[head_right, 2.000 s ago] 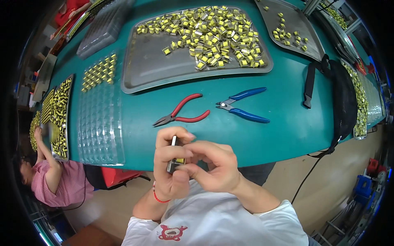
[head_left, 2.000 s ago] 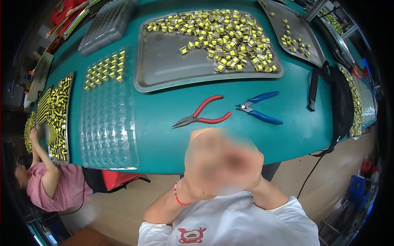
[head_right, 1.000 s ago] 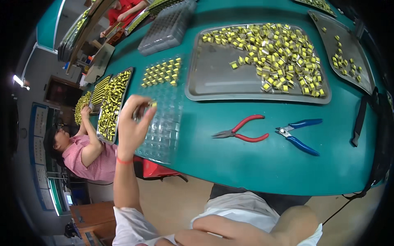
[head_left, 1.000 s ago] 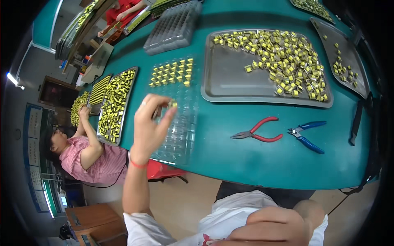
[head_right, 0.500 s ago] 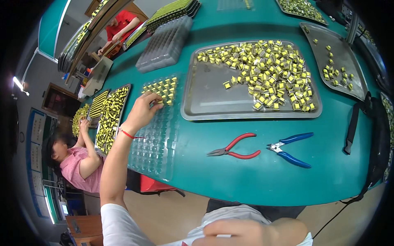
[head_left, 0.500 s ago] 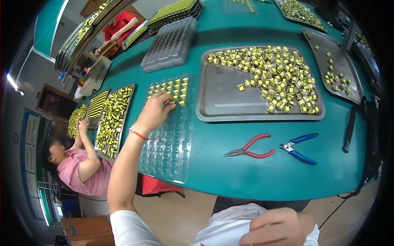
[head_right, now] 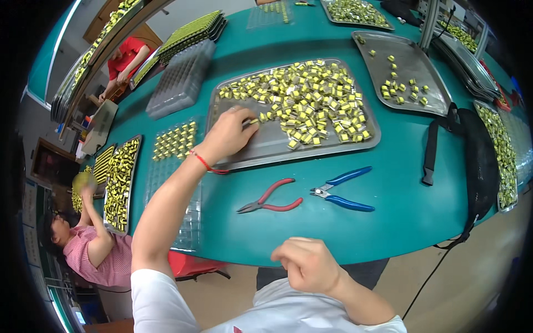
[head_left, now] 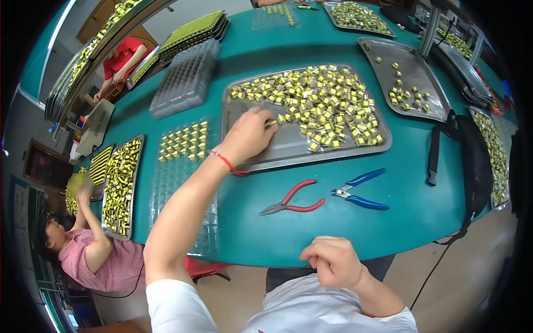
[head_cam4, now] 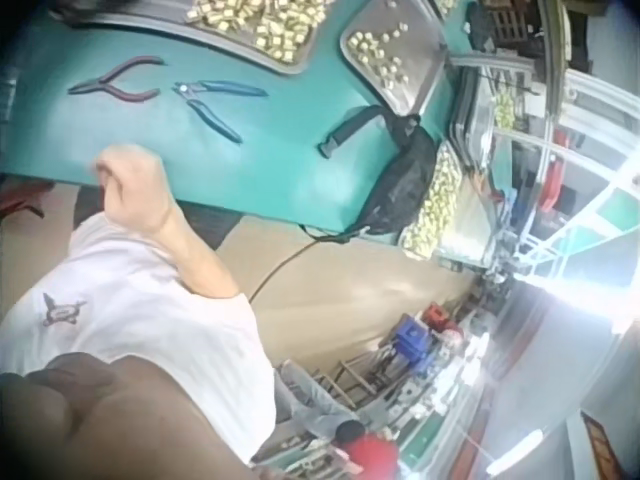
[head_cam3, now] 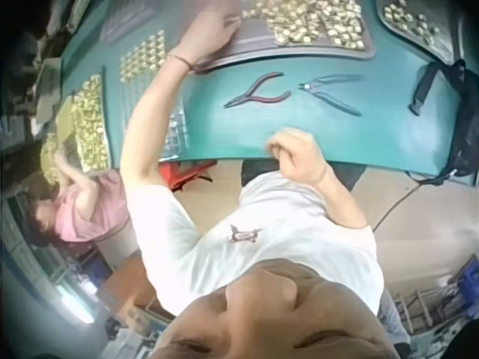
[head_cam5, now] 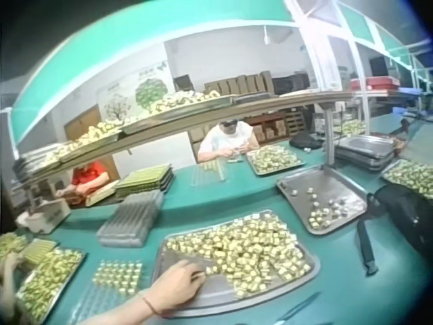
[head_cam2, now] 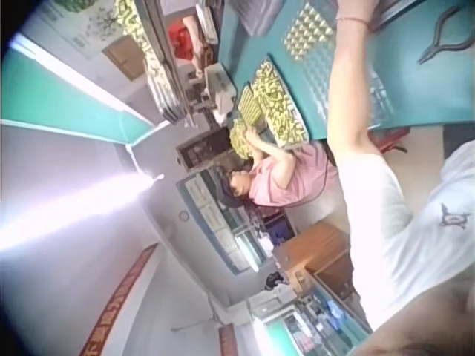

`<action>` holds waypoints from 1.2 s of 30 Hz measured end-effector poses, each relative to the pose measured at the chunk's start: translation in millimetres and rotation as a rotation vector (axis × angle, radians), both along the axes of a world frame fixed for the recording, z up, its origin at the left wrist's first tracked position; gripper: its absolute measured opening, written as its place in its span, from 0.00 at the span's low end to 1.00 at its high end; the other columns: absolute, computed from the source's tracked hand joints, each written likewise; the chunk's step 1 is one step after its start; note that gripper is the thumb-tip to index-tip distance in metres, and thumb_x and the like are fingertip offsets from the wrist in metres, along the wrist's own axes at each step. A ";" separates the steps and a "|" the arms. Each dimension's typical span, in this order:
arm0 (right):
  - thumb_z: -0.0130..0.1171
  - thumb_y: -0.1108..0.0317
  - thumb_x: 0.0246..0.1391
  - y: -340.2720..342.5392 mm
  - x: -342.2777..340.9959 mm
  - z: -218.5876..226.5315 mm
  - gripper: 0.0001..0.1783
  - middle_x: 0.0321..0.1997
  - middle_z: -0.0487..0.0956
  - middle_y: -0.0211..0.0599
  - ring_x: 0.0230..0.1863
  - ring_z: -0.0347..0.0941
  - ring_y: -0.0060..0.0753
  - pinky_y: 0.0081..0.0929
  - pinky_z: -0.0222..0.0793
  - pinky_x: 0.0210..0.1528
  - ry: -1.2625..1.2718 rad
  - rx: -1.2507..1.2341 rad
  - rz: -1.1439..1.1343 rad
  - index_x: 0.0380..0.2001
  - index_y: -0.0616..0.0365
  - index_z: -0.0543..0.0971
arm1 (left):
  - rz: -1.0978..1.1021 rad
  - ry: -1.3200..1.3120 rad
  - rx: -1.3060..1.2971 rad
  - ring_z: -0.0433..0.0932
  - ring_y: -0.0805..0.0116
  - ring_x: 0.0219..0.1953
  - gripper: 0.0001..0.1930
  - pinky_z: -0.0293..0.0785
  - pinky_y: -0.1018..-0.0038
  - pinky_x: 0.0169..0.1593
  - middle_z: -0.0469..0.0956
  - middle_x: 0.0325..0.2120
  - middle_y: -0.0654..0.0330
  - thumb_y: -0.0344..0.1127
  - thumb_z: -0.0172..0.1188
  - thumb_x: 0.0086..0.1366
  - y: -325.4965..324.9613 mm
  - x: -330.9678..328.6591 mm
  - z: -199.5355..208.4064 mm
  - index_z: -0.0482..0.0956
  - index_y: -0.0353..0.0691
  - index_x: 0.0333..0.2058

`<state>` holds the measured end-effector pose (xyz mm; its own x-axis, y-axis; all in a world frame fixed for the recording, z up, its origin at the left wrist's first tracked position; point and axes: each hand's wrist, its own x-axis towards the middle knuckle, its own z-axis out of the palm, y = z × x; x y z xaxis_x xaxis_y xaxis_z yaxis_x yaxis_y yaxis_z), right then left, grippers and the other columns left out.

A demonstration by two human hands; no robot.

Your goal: Manually assemble and secure small electronic components into a tray fixture using pliers.

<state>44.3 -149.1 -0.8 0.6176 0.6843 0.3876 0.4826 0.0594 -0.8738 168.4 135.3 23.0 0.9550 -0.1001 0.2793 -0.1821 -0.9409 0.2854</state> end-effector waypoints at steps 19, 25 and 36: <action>0.54 0.71 0.61 -11.6 -7.1 -5.7 0.14 0.40 0.75 0.50 0.30 0.75 0.29 0.23 0.73 0.30 0.873 0.414 0.076 0.46 0.66 0.67 | -0.017 -0.251 -0.768 0.68 0.70 0.24 0.21 0.64 0.76 0.26 0.71 0.32 0.58 0.35 0.76 0.46 -129.8 -187.0 -10.6 0.80 0.37 0.39; 0.55 0.76 0.59 -1.8 -11.2 -13.2 0.14 0.40 0.75 0.54 0.30 0.76 0.30 0.25 0.76 0.32 0.665 0.491 0.071 0.47 0.67 0.67 | -0.077 -0.364 -0.751 0.66 0.73 0.24 0.16 0.60 0.77 0.25 0.71 0.32 0.60 0.29 0.73 0.49 -126.1 -191.9 -20.2 0.80 0.42 0.37; 0.65 0.76 0.52 4.7 -4.0 -20.5 0.18 0.38 0.77 0.56 0.30 0.77 0.27 0.22 0.75 0.29 0.236 0.400 0.031 0.45 0.65 0.72 | -0.121 -0.390 -0.759 0.68 0.71 0.24 0.10 0.62 0.78 0.26 0.69 0.28 0.59 0.31 0.66 0.58 -121.1 -196.1 -25.9 0.77 0.38 0.38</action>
<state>40.4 -144.3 -21.4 0.7027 0.5288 0.4759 0.2658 0.4254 -0.8651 -27.6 14.2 -2.9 0.7717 0.1516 0.6177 -0.4847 -0.4888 0.7254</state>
